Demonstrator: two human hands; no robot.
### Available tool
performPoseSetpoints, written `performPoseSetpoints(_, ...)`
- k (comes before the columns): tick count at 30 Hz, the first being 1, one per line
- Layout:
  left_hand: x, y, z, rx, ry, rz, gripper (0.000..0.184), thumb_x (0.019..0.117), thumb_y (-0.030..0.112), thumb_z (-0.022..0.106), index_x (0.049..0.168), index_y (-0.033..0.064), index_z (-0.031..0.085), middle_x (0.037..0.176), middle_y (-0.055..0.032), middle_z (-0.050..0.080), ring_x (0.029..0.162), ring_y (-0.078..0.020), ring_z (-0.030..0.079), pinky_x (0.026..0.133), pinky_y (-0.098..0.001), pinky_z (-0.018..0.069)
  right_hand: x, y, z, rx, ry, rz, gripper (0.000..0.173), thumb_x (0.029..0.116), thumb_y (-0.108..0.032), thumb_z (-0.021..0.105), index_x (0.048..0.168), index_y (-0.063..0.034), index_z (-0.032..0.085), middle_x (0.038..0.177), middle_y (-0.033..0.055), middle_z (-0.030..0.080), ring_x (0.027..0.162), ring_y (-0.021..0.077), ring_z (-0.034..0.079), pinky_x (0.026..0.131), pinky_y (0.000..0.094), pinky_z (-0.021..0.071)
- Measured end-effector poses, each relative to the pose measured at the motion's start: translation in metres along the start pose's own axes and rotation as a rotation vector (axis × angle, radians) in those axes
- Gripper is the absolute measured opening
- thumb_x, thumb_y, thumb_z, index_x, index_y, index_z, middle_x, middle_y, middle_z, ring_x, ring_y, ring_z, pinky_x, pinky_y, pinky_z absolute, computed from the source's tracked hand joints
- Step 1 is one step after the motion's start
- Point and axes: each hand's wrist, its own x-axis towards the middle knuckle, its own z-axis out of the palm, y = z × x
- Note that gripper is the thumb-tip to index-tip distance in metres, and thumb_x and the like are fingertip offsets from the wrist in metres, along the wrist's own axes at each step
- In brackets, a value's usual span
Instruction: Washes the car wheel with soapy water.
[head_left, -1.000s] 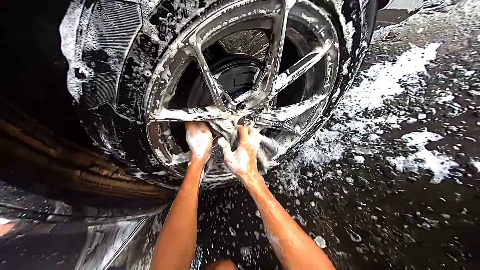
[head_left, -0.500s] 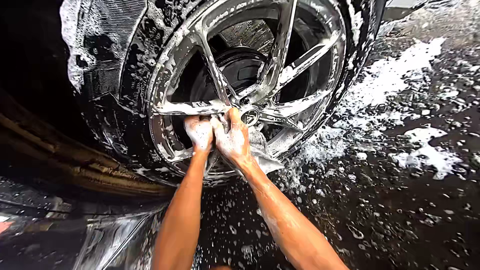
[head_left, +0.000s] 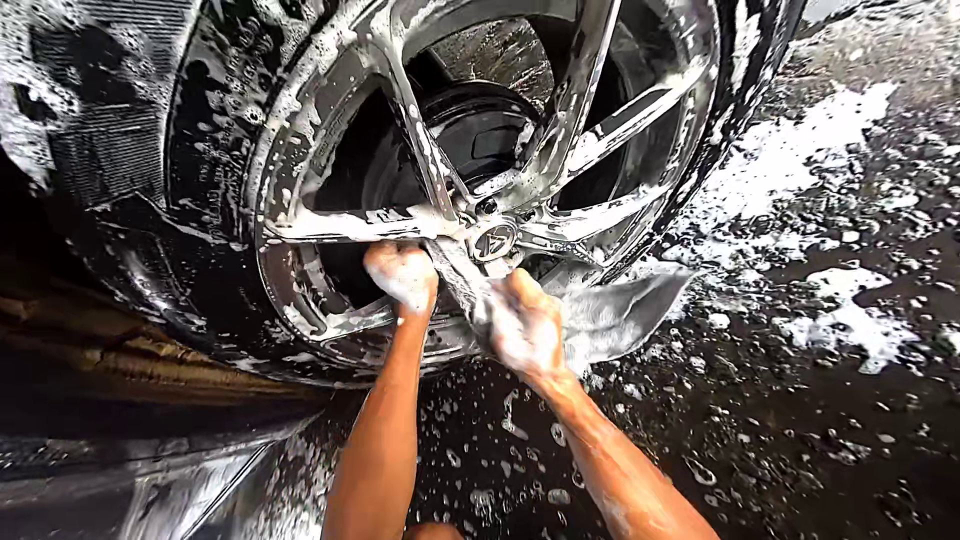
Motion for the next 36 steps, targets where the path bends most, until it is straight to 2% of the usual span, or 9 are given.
performPoseSetpoints(7,0.017,-0.005,-0.034,-0.276,-0.32,-0.113,0.017,0.0951,-0.001,0.06,0.112,-0.0016,0.064,0.106,-0.0039,0.069,0.1,-0.0081,0.066,0.092,-0.0295,0.0555,0.007,-0.012,-0.047,0.319,0.038,0.399,0.003,0.0867,-0.013,0.065,0.089,-0.012,0.066,0.07,-0.0068,0.063,0.061,0.0007,0.06,0.057,0.023,0.0534)
performPoseSetpoints(12,0.067,-0.006,-0.04,-1.392,-0.697,-0.531,0.082,0.1037,0.051,-0.002,0.132,0.0043,0.059,0.114,-0.0139,0.07,0.114,-0.0285,0.065,0.106,-0.0495,0.0477,0.042,-0.005,-0.049,0.829,0.18,0.243,0.031,0.0934,-0.038,0.07,0.113,-0.0146,0.064,0.083,-0.0079,0.066,0.07,0.0013,0.063,0.06,0.0217,0.0555)
performPoseSetpoints(16,0.072,-0.015,-0.032,-1.411,-0.942,-0.596,0.075,0.101,0.055,0.016,0.135,0.0036,0.058,0.131,-0.0141,0.063,0.124,-0.0267,0.059,0.108,-0.0472,0.0464,0.075,-0.036,-0.019,0.674,-0.012,-0.054,0.039,0.1007,-0.017,0.051,0.138,-0.0038,0.054,0.103,0.0044,0.067,0.079,0.0072,0.064,0.066,0.0272,0.0584)
performPoseSetpoints(19,0.086,-0.022,-0.019,-1.34,-1.147,-0.569,0.066,0.0899,0.047,0.055,0.14,0.0043,0.054,0.137,-0.0148,0.061,0.125,-0.0267,0.059,0.104,-0.0442,0.051,0.068,-0.029,-0.001,0.317,-0.254,0.033,0.065,0.0966,-0.014,0.065,0.157,-0.0142,0.041,0.118,0.0139,0.069,0.087,0.0212,0.069,0.072,0.0428,0.059)
performPoseSetpoints(21,0.096,-0.022,-0.009,-1.28,-1.31,-0.561,0.075,0.0827,0.044,0.07,0.143,0.0022,0.051,0.134,-0.0167,0.062,0.12,-0.027,0.063,0.1,-0.0414,0.0545,0.058,-0.005,0.005,0.193,-0.212,0.098,0.057,0.0953,-0.016,0.07,0.149,-0.0129,0.052,0.125,0.0127,0.07,0.098,0.024,0.071,0.083,0.0483,0.0588)
performPoseSetpoints(26,0.1,-0.019,-0.01,-1.191,-1.368,-0.579,0.064,0.089,0.036,0.065,0.141,0.0001,0.056,0.136,-0.0167,0.063,0.122,-0.0247,0.063,0.102,-0.0372,0.0535,0.068,0.01,-0.025,0.559,-0.237,-0.032,0.006,0.0855,-0.014,0.067,0.088,-0.0094,0.064,0.072,-0.0052,0.062,0.06,0.0013,0.057,0.053,0.0205,0.0493)
performPoseSetpoints(30,0.097,-0.019,-0.022,-1.231,-1.306,-0.464,0.025,0.0829,0.039,0.077,0.098,0.02,0.079,0.097,0.0038,0.076,0.091,-0.0067,0.072,0.082,-0.0275,0.0602,0.117,-0.027,-0.013,1.166,-0.416,-0.316,0.012,0.0863,-0.029,0.068,0.078,-0.0212,0.065,0.073,-0.0154,0.063,0.066,-0.0063,0.057,0.061,0.0144,0.0472)
performPoseSetpoints(33,0.093,-0.004,-0.026,-1.097,-1.172,-0.345,0.009,0.084,0.024,0.068,0.086,0.0263,0.077,0.082,0.0122,0.074,0.075,0.0031,0.068,0.067,-0.0171,0.0579,0.123,-0.039,0.007,0.96,-0.38,-0.073,0.029,0.0793,-0.009,0.071,0.063,-0.0179,0.049,0.056,-0.0088,0.052,0.05,0.0,0.049,0.047,0.0196,0.0416)
performPoseSetpoints(36,0.101,0.001,-0.022,-0.956,-1.214,-0.299,0.018,0.0817,0.015,0.065,0.093,0.0234,0.075,0.087,0.0117,0.074,0.079,0.0033,0.068,0.071,-0.0158,0.057,0.107,-0.038,0.006,0.655,-0.24,0.047,0.017,0.078,-0.004,0.073,0.085,-0.0071,0.058,0.076,0.0014,0.06,0.067,0.0054,0.057,0.06,0.0224,0.0477)
